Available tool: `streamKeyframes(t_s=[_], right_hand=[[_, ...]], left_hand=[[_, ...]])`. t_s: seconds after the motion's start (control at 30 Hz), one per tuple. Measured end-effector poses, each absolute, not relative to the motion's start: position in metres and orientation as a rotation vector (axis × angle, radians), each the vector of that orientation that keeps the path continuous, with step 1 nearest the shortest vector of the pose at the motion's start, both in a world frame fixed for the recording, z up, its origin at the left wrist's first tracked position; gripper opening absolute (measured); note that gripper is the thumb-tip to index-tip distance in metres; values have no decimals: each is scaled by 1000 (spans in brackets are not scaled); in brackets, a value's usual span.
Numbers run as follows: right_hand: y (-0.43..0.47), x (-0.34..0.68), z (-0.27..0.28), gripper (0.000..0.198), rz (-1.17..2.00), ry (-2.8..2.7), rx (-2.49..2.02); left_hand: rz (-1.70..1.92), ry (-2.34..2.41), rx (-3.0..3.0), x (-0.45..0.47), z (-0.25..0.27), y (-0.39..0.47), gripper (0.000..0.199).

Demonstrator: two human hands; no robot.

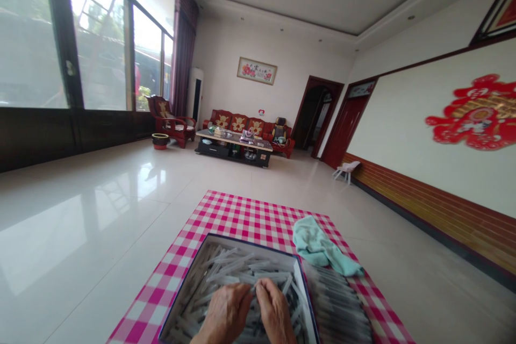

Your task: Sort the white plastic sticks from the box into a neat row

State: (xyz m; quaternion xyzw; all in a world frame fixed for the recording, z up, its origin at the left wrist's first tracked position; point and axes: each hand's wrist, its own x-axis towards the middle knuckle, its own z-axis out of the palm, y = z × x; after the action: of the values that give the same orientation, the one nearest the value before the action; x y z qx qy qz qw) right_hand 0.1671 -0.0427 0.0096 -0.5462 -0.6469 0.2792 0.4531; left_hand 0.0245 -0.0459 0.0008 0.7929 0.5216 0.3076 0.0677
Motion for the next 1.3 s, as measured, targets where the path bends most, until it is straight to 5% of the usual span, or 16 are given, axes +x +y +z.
streamKeyframes(t_s=[0.33,1.3], right_hand=[[-36,168,-1,48,557,-1582,-1467],[-42,167,8,37,677,-1593,-1371]], left_hand=[[920,1556,2420,25,-1,-48,26],[940,1552,2409,25,-1,-48,25]])
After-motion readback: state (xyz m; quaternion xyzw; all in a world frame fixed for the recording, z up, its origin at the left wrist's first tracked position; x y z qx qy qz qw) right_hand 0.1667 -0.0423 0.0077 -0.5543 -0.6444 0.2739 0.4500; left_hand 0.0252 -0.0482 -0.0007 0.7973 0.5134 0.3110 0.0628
